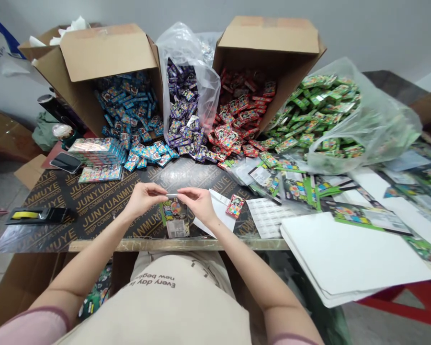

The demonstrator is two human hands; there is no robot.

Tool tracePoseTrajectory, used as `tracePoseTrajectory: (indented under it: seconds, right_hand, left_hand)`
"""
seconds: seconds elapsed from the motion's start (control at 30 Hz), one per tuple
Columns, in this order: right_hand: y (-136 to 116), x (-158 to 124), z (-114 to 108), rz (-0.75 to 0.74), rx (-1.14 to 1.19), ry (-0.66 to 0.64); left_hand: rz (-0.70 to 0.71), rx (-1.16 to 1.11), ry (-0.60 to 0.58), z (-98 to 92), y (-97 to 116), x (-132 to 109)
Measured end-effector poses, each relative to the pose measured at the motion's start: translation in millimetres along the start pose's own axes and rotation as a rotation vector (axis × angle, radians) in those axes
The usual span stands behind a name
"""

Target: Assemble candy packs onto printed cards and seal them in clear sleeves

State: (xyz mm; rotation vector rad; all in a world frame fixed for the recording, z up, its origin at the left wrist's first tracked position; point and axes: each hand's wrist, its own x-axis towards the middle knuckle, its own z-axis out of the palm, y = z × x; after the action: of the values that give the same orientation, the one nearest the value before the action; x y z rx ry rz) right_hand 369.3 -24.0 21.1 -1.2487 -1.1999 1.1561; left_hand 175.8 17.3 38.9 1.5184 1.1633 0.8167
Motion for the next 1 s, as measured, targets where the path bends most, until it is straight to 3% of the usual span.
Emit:
tracePoseTrajectory:
  seconds: [0.2,0.37,0.5,0.7,0.77,0.87,1.0]
  right_hand:
    - [-8.6,9.1,0.5,0.001,-0.012,-0.096]
    - [-6.3,6.3,-8.0,-0.034,-0.096,-0.145]
    - [9.0,-7.1,-13.4,-0.189,-0.152,-0.135]
    - [6.6,-8.7,5.7,-0.327,-0.187,-0.031]
    - [-2.8,3.7,20.2,-0.334,-0.159,-0.021]
    - [-6.1,35.1,42.9,-0.329,-0.127,-0.124]
    - [24.9,92.8,63.5,-0.309,-0.345,-0.245]
  left_hand:
    - [0.012,0.027,-0.035,-2.6,6.0,1.9]
    - [0.308,0.230,-0.047,-0.3,7.4,-14.1]
    - [0.516,0.330,-0.023,0.7,1.0,-17.9]
    - [0.506,0.359,-0.009,-2.2,8.8,-13.4]
    - [0.497,0.335,0.065,-9.3,13.1,-13.9]
    - [0.428,0.262,0.302,-25.7,0.2,-16.6]
    - [0.097,0.121,0.729,-49.1,-64.6,-28.8]
